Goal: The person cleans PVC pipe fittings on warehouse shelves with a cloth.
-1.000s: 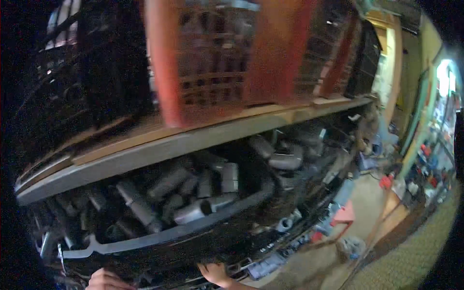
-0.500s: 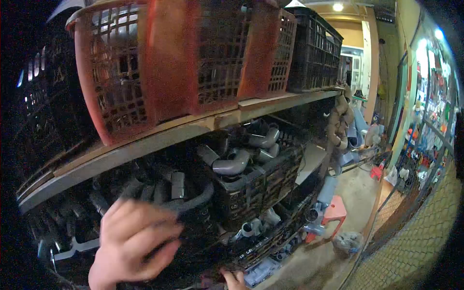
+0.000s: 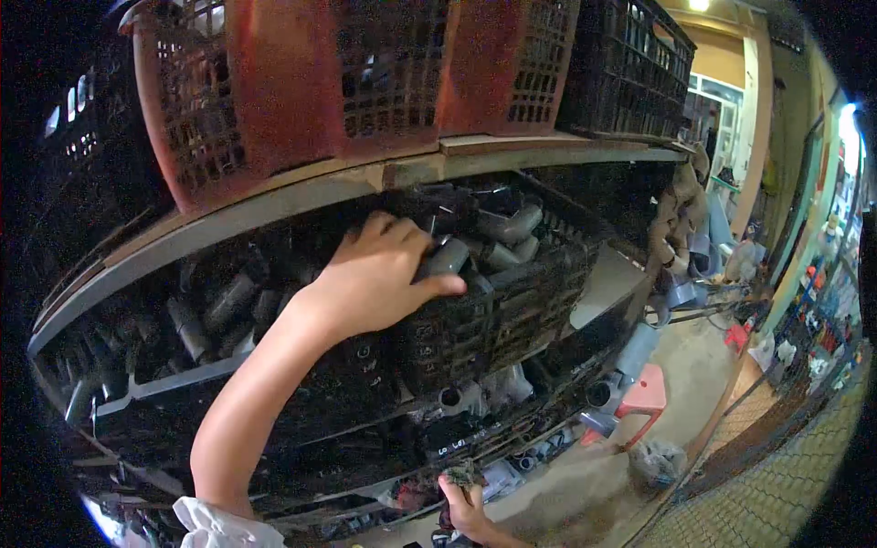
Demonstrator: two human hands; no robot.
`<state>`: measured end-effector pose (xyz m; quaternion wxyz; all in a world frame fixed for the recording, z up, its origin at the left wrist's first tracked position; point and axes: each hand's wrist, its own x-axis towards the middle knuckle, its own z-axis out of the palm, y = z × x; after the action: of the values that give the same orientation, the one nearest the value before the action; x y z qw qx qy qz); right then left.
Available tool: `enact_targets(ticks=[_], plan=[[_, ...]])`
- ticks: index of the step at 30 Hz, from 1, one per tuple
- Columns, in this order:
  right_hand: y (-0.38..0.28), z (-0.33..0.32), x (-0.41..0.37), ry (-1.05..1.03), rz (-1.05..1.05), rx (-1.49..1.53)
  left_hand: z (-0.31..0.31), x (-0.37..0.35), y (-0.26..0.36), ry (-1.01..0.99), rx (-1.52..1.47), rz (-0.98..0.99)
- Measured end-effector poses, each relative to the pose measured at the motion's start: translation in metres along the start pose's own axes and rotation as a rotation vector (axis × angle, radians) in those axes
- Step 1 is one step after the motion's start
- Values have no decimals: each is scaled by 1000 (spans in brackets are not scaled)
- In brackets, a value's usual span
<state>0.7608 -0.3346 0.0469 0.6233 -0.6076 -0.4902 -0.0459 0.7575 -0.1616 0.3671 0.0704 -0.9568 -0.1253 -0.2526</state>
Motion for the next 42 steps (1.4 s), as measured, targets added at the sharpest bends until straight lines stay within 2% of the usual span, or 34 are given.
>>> enact_targets(ticks=[1, 2, 3, 5, 6, 7, 8, 9, 10, 11, 13, 14, 15, 16, 18, 21, 23, 25, 26, 27, 28, 30, 31, 32, 34, 35, 36, 37, 38, 39, 40, 42], plan=[[-12, 2, 0, -3, 223, 172, 2, 2, 2, -57, 11, 10], [-13, 4, -2, -13, 335, 250, 3, 4, 3, -111, 22, 23], [-13, 6, -3, -21, 443, 328, 4, 6, 2, -99, 67, 42], [-18, 5, -5, -58, 550, 530, 2, 11, -1, -29, -79, -88], [-21, 2, -2, -29, 299, 244, 0, 12, -1, 9, -151, -149], [-24, 2, 2, 6, 51, -43, -12, 7, 5, 177, -288, -156], [-27, 3, 1, 40, -188, -332, -10, 9, 0, 252, -469, -298], [-23, 7, -6, 60, -81, -80, -23, 6, 7, 187, -504, -335], [-28, 10, -7, 74, 134, 213, -34, 2, 15, 117, -539, -374], [-33, 14, -8, 153, 343, 512, -26, 2, 13, 178, -398, -302], [-33, 22, -16, 232, 281, 517, -4, 0, 5, 286, -137, -138], [-37, 18, -18, 183, 238, 393, 1, -1, 4, 278, -91, -154], [-48, 11, -18, 108, 24, -116, 1, -2, 2, 240, -98, -131], [-45, 14, -28, 56, -45, -383, -2, -5, -1, 211, -103, -109], [-45, 35, -40, 169, 443, 223, -5, -12, -1, 95, 0, -125], [-66, 26, -43, -79, 952, 470, -11, -28, 3, -99, 43, -285], [-53, 41, -75, 40, 718, 343, -25, -47, 3, -41, 74, -206], [-56, 46, -78, 96, 613, 294, -31, -78, 0, 371, 31, 51], [-58, 48, -79, 94, 645, 310, -42, -98, 4, 306, -79, 61], [-59, 48, -79, 87, 681, 331, -44, -123, 2, 348, -113, 111], [-60, 44, -79, 21, 865, 357, -50, -148, -2, 249, -296, 132], [-63, 49, -79, 91, 746, 277, -44, -198, -16, 7, -531, 168], [-63, 55, -83, 136, 674, 110, -37, -218, -20, -93, -671, 186], [-64, 53, -79, 3, 724, 187, -15, -241, -25, -179, -765, 186], [-69, 43, -57, -247, 817, 340, 44, -292, -24, -383, -956, -76], [-75, 51, -48, -258, 770, 511, 73, -316, -16, -463, -1001, -268], [-83, 52, -38, -338, 745, 504, 97, -337, -4, -431, -1068, -406], [-91, 53, -29, -425, 722, 496, 120, -358, 4, -390, -1002, -403], [-95, 56, -25, -521, 700, 488, 130, -371, 15, -335, -1153, -475], [-85, 65, -34, -567, 539, 428, 141, -390, 22, -384, -1276, -609], [-87, 68, -31, -705, 612, 427, 146, -404, 25, -432, -1393, -749], [-93, 74, -26, -974, 764, 433, 143, -419, 20, -445, -1367, -959]])
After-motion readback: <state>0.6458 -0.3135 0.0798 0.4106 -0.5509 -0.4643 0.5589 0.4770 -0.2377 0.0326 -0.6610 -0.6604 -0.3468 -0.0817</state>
